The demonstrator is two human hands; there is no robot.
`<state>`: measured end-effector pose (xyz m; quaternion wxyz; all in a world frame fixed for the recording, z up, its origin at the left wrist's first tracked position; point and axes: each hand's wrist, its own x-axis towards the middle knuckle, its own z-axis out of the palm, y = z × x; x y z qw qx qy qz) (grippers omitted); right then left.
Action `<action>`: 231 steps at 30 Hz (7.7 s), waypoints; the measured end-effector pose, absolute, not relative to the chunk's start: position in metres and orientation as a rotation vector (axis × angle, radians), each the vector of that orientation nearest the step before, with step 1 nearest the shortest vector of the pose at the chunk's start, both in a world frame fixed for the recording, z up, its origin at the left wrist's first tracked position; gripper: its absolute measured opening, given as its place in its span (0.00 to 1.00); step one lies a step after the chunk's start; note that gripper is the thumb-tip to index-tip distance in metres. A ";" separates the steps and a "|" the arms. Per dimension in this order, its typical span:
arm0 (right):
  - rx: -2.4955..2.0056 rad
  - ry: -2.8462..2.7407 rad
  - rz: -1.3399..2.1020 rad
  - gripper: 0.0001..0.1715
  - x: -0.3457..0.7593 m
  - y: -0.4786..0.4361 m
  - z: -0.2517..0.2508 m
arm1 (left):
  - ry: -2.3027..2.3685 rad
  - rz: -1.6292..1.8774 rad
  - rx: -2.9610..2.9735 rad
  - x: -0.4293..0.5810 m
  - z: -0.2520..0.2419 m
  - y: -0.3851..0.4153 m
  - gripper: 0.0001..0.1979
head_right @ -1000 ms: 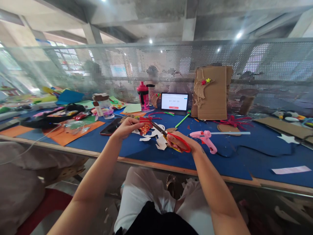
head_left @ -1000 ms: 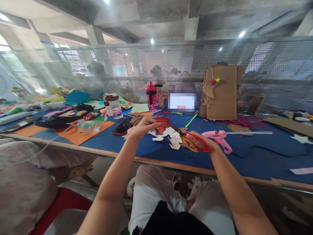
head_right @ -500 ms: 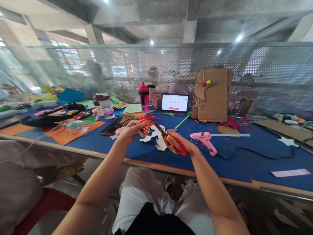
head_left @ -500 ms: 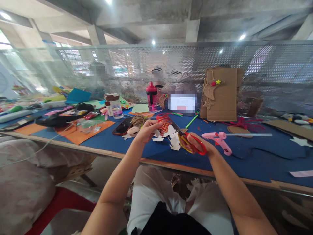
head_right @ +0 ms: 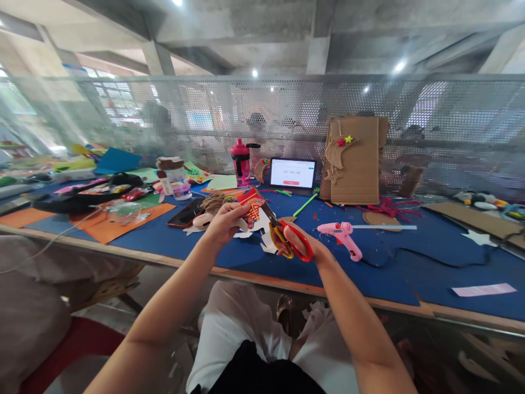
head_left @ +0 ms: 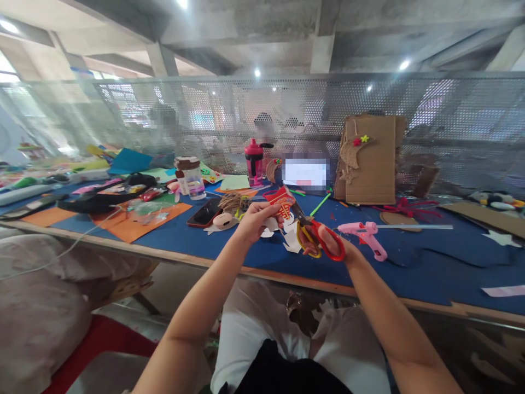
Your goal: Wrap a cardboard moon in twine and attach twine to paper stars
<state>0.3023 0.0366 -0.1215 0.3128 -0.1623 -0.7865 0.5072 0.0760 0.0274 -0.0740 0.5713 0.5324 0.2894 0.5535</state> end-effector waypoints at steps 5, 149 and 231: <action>-0.441 -2.076 1.244 0.31 0.301 0.032 -0.117 | 0.637 1.355 1.130 0.093 -0.080 0.022 0.19; -0.644 -1.620 1.357 0.33 0.279 0.030 -0.114 | 0.820 1.572 1.619 0.091 -0.094 0.032 0.19; -0.711 -1.503 0.977 0.24 0.275 0.055 -0.124 | 0.791 1.467 1.296 0.106 -0.129 0.029 0.27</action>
